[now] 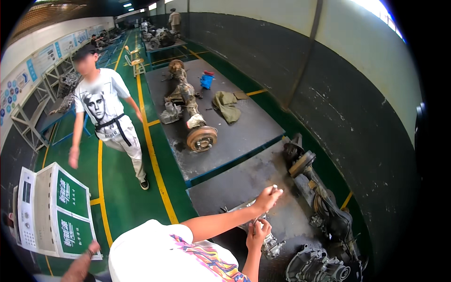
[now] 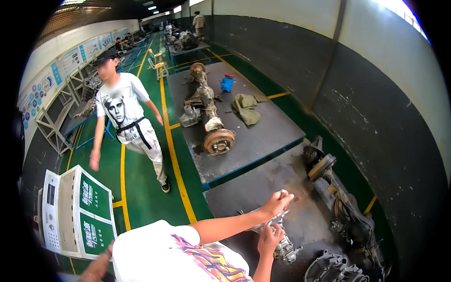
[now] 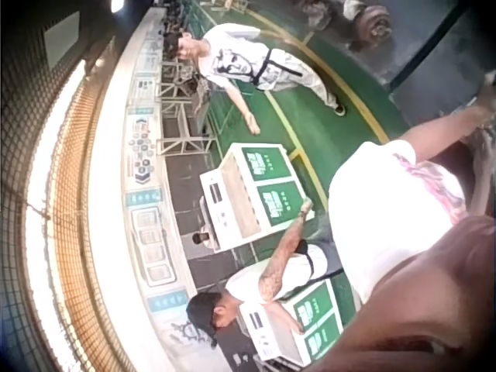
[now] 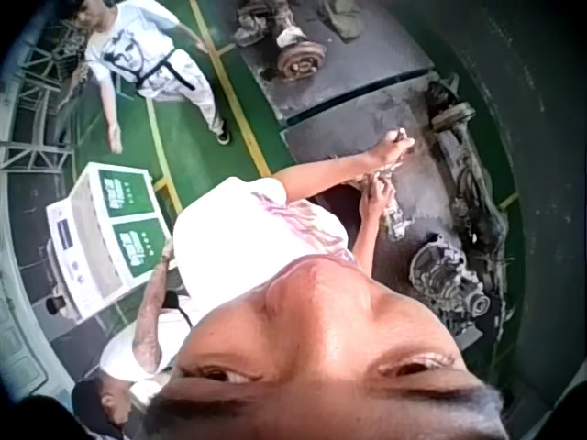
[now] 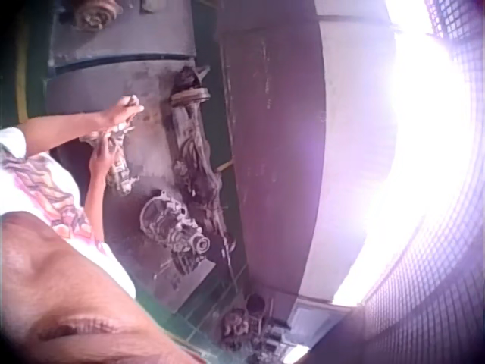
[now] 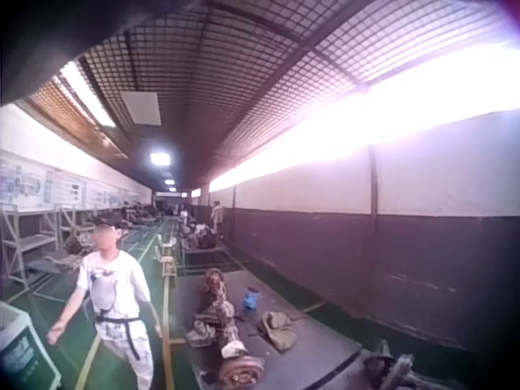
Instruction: The person uses a socket wrench and an open-end wrench to loosen and remove bolts from a transmission housing on a workbench.
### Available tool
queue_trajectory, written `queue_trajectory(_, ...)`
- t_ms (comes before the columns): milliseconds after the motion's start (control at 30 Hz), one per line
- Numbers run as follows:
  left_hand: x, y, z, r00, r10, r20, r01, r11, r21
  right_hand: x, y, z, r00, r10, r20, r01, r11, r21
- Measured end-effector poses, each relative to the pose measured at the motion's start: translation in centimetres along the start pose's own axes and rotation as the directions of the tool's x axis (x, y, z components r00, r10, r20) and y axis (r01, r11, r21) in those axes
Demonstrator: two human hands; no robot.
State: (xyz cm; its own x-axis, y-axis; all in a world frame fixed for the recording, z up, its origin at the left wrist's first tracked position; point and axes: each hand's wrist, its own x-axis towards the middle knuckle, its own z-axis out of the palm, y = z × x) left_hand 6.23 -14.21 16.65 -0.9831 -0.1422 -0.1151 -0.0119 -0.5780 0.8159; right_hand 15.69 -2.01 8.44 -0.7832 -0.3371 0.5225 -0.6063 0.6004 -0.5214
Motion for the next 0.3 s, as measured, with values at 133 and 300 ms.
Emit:
queue_trajectory(133,-1.0,1.8,2.1,0.979,0.182,0.092,-0.202,0.921,0.332,1.5,-2.1,0.1,0.996,-0.008,-0.094,-0.003,0.994,-0.112)
queue_trajectory(300,-5.7,2.5,5.7,0.92,0.203,0.334,-0.353,0.8,0.485,1.6,1.5,3.0,0.902,0.371,0.221,-0.428,0.836,0.344)
